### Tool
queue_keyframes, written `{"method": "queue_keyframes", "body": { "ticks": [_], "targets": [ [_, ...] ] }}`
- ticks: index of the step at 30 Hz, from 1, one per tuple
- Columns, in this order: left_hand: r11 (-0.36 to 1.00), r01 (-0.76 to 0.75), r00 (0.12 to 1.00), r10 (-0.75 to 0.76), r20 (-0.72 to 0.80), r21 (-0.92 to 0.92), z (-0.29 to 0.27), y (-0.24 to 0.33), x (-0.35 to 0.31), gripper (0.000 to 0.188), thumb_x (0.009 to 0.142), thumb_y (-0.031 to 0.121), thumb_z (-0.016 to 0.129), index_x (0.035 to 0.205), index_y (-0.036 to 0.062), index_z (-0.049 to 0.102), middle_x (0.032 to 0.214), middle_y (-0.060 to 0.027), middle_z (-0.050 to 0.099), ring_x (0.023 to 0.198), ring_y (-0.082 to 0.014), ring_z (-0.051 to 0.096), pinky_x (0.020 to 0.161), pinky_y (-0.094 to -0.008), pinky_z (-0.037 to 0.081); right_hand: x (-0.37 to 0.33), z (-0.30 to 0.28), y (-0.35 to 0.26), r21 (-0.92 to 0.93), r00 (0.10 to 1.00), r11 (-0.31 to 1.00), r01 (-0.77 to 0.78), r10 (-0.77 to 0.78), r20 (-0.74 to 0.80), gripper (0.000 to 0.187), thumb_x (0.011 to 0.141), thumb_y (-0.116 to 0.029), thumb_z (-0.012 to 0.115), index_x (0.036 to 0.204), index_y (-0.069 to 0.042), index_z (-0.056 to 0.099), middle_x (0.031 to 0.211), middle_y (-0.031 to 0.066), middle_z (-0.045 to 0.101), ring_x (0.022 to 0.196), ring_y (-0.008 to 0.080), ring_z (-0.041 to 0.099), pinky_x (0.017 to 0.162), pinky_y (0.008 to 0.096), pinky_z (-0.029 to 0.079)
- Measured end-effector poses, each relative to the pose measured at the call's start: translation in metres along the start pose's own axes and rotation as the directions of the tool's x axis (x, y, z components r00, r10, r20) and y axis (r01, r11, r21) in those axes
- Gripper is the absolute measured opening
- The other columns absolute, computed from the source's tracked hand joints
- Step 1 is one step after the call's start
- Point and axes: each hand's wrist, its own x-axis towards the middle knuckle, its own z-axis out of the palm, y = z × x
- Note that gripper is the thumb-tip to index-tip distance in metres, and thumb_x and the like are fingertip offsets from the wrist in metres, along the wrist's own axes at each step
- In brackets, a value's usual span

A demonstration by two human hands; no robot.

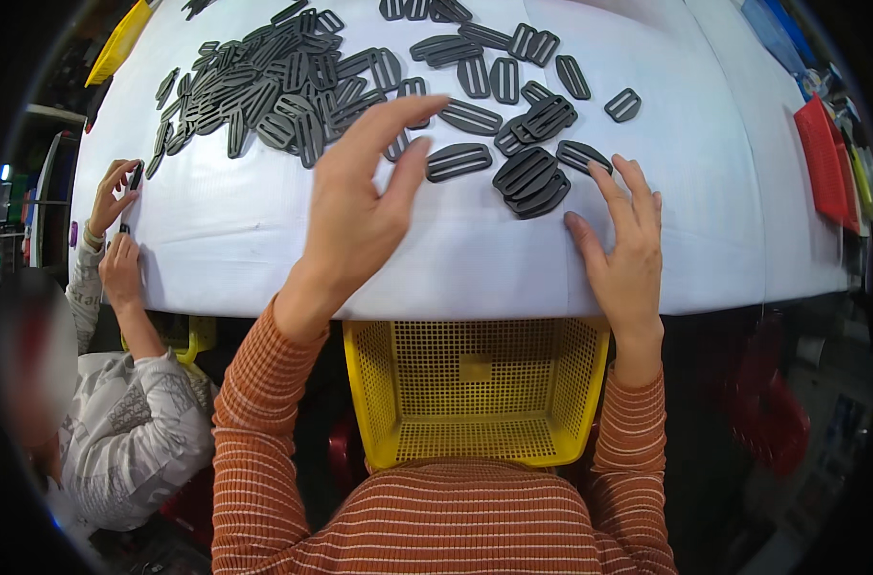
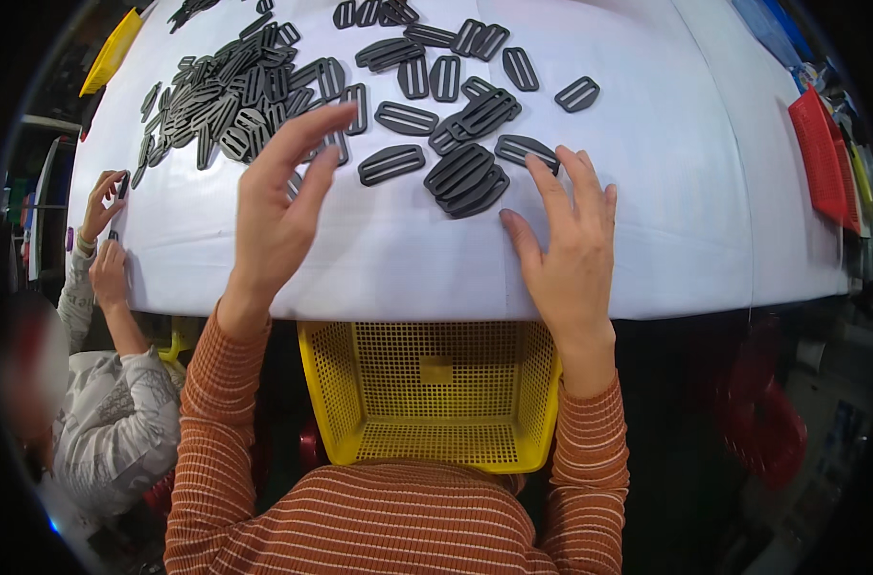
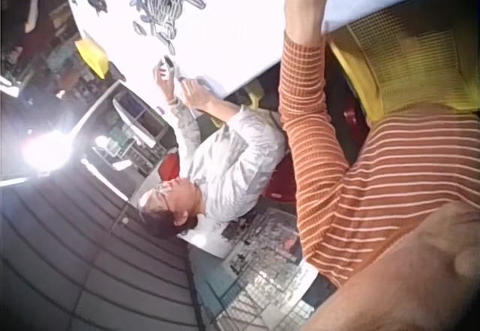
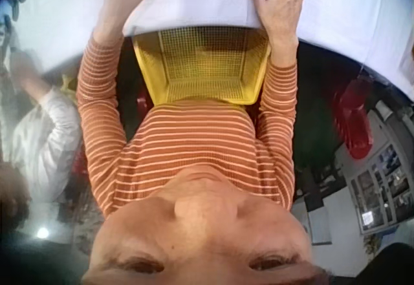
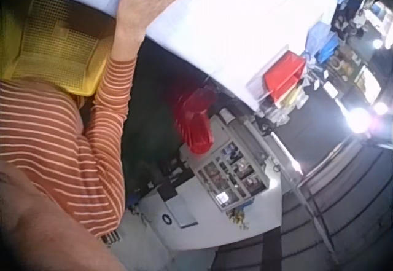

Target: The person sorts small black plastic buckles on a white table, arranging them into neat rows and transferring them into a yellow basket. Another person works alongside at the same table, also sorting buckles.

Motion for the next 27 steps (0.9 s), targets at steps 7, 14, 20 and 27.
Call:
{"method": "queue_keyframes", "body": {
  "ticks": [7, 14, 20, 27],
  "targets": [
    [0.943, -0.088, 0.996, 0.077, 0.048, 0.322, 0.003, -0.009, -0.032, 0.031, 0.086, -0.005, 0.062, 0.116, 0.001, 0.068, 0.113, -0.0127, 0.068, 0.1, -0.0267, 0.063, 0.089, -0.0343, 0.05, -0.001, 0.014, -0.036, 0.075, 0.987, 0.985, 0.155, -0.158, 0.032, 0.035, 0.083, -0.019, 0.072, 0.117, -0.01, 0.068, 0.13, 0.0045, 0.06, 0.129, 0.028, 0.05, 0.113, 0.0598, 0.024],
    [0.744, -0.253, 0.967, 0.187, 0.17, 0.619, 0.019, -0.015, -0.027, 0.036, 0.083, 0.002, 0.066, 0.119, 0.0043, 0.066, 0.12, -0.0052, 0.067, 0.102, -0.0267, 0.059, 0.085, -0.0378, 0.047, -0.026, 0.003, -0.046, 0.048, 0.956, 0.961, 0.272, -0.276, 0.095, 0.035, 0.084, -0.022, 0.072, 0.117, -0.013, 0.069, 0.131, 0.0018, 0.061, 0.134, 0.0248, 0.047, 0.117, 0.0616, 0.015],
    [0.72, -0.205, 0.979, 0.135, 0.155, 0.663, -0.011, -0.008, -0.058, 0.035, 0.079, 0.0, 0.068, 0.113, 0.0038, 0.069, 0.117, -0.0034, 0.067, 0.1, -0.0245, 0.059, 0.082, -0.0355, 0.045, -0.037, -0.014, -0.029, -0.058, 0.974, 0.977, 0.203, -0.196, 0.113, 0.028, 0.085, -0.02, 0.072, 0.111, -0.011, 0.073, 0.126, 0.0, 0.065, 0.131, 0.0255, 0.051, 0.118, 0.0598, 0.012],
    [0.788, -0.132, 0.991, 0.108, 0.075, 0.601, -0.011, 0.013, -0.085, 0.037, 0.076, -0.001, 0.071, 0.111, 0.0064, 0.072, 0.114, -0.0031, 0.069, 0.091, -0.0244, 0.06, 0.079, -0.034, 0.046, -0.014, 0.001, -0.049, 0.035, 0.958, 0.961, 0.275, -0.277, 0.07, 0.026, 0.084, -0.016, 0.072, 0.11, -0.01, 0.073, 0.121, -0.0005, 0.067, 0.128, 0.0256, 0.052, 0.117, 0.0585, 0.017]
  ]
}}
